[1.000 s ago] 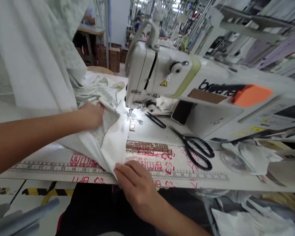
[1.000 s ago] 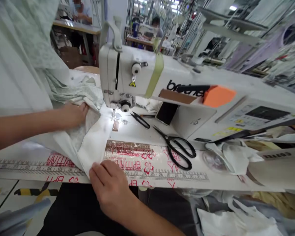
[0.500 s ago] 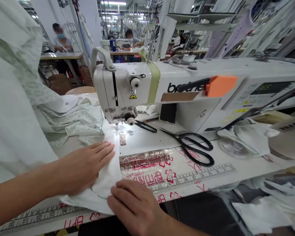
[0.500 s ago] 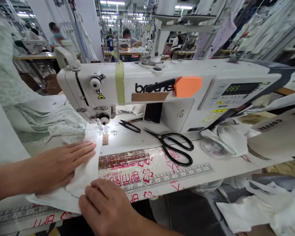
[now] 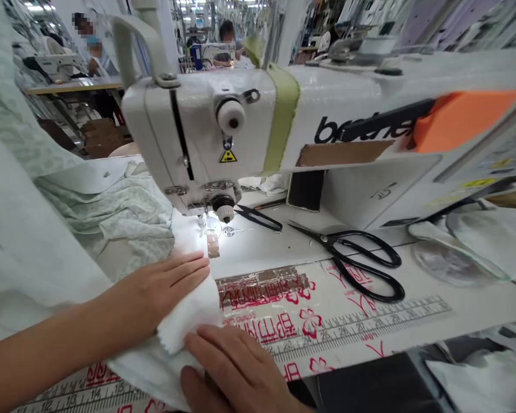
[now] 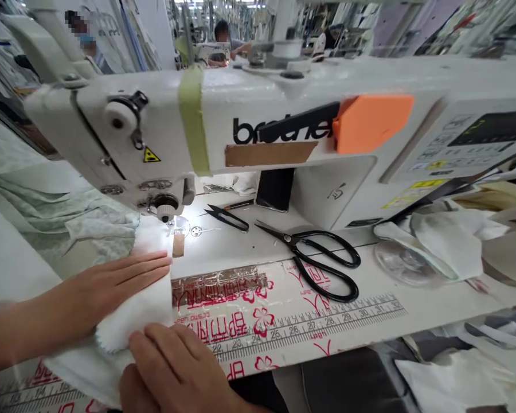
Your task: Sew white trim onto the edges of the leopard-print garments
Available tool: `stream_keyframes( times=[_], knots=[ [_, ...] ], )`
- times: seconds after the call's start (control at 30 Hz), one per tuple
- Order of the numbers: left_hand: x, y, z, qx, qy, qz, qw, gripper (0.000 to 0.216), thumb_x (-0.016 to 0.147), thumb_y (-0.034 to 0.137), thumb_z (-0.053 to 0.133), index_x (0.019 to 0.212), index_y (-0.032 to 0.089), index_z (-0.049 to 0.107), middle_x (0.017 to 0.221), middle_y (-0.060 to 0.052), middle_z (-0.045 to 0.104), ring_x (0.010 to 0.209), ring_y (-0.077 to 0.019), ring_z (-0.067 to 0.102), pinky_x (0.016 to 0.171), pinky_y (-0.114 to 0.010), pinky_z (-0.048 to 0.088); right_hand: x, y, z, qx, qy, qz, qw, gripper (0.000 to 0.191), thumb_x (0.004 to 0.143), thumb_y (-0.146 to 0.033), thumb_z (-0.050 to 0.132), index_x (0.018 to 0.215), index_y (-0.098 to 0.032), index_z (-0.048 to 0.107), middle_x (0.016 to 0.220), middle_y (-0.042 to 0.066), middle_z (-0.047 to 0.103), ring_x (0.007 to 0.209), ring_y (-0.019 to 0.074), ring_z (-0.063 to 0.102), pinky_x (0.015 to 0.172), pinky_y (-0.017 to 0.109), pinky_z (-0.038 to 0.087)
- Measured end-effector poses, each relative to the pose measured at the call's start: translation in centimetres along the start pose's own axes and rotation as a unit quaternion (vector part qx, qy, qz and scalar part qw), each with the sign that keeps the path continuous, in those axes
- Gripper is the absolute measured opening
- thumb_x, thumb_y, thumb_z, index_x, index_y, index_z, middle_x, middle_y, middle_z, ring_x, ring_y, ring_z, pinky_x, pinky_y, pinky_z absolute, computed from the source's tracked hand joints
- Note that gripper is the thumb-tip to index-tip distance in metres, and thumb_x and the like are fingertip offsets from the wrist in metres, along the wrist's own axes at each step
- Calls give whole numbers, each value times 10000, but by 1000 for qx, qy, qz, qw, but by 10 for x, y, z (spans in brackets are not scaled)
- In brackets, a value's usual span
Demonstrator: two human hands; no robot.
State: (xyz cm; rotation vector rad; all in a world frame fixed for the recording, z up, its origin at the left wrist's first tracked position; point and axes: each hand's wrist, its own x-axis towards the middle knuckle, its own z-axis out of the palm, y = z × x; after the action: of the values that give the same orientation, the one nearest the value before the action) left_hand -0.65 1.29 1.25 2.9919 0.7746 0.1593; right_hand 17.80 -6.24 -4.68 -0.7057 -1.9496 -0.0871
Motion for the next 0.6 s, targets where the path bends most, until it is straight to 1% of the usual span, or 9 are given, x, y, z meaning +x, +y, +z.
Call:
stream_keyframes(
  times=[0.07, 0.17, 0.23, 0.33, 0.43, 0.5, 0.6],
  knots=[
    [-6, -2, -1, -10, 0, -21, 1000, 453, 905, 71, 336, 1353, 126, 378, 1384, -87, 450, 1304, -169, 381, 1093, -344, 360, -1, 1, 2, -2, 12, -1, 1000, 87, 774, -109, 597, 753, -158, 665, 849, 19, 711, 858, 150, 632, 745, 226, 541],
    [-16, -6, -2, -7, -16, -24, 1000, 469, 913, 115, 373, 1379, 160, 352, 1404, -67, 427, 1287, -177, 410, 1087, -339, 369, -3, 1, 5, -4, 12, 29, 1000, 115, 805, -123, 562, 759, -139, 667, 844, 18, 713, 841, 136, 639, 757, 202, 540],
    [-20, -9, -3, -5, -26, -16, 1000, 485, 918, 122, 362, 1398, 177, 319, 1417, -54, 411, 1301, -176, 392, 1091, -343, 359, -5, 2, 7, -9, 8, 20, 1000, 119, 811, -135, 562, 761, -141, 670, 826, 13, 714, 841, 147, 644, 760, 214, 543],
    [-23, -11, -6, 4, -37, -11, 999, 476, 933, 132, 337, 1405, 182, 298, 1428, -40, 394, 1330, -152, 341, 1109, -331, 315, -7, 3, 6, -14, 1, -13, 1000, 124, 808, -143, 570, 741, -166, 673, 769, 2, 711, 823, 164, 651, 740, 238, 548],
    [-23, -10, -7, 5, -37, -9, 999, 473, 937, 139, 331, 1407, 174, 290, 1424, -40, 398, 1338, -144, 324, 1114, -315, 302, -7, 5, 5, -15, 2, -14, 1000, 136, 809, -136, 564, 729, -168, 670, 760, -1, 710, 800, 160, 653, 733, 238, 548],
    [-23, -9, -6, 1, -34, -11, 999, 475, 935, 134, 328, 1407, 173, 291, 1421, -44, 403, 1334, -150, 332, 1113, -316, 308, -7, 7, 5, -17, 0, -17, 1000, 134, 811, -132, 563, 736, -168, 669, 766, -3, 711, 804, 159, 655, 739, 237, 547],
    [-23, -7, -1, -3, -45, -17, 999, 479, 936, 148, 322, 1413, 174, 283, 1441, -54, 371, 1337, -177, 328, 1108, -348, 324, -8, 6, 8, -21, -6, -26, 999, 122, 818, -135, 565, 759, -170, 666, 786, -2, 712, 820, 161, 655, 743, 239, 547]
  ],
)
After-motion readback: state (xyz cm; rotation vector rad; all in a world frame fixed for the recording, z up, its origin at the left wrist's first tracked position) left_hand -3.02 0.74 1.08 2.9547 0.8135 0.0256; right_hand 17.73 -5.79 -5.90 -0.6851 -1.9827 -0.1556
